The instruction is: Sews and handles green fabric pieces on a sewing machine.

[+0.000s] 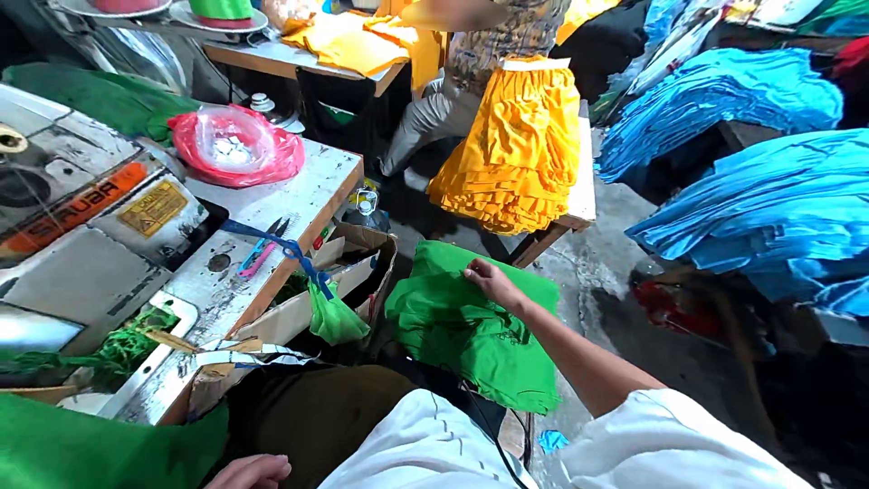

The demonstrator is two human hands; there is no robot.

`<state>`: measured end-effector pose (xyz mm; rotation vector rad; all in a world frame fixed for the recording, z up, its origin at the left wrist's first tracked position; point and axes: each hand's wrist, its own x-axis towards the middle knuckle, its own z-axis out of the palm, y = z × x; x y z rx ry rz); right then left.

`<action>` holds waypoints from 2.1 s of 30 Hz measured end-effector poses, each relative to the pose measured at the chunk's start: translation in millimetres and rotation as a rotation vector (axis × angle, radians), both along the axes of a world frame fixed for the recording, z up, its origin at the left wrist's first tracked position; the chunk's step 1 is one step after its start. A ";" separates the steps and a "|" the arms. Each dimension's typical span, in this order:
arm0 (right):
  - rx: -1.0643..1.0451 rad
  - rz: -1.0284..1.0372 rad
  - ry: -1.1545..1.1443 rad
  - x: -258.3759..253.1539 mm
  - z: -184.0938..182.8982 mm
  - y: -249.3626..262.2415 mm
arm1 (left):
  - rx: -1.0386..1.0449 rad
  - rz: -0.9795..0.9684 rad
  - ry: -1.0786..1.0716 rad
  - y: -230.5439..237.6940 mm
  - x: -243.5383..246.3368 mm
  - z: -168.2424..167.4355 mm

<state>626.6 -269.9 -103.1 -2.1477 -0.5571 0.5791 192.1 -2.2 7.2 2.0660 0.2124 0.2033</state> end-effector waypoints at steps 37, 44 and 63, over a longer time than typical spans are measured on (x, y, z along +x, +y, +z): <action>0.582 0.775 -0.530 -37.2 342.7 110.9 | 0.135 0.103 -0.577 10.5 171.9 199.4; 0.762 0.515 -0.573 -16.8 356.2 122.1 | 0.502 0.091 -0.106 38.6 153.2 232.0; 0.417 0.457 -0.695 35.0 353.4 94.6 | 0.946 0.579 -0.118 85.3 147.6 230.8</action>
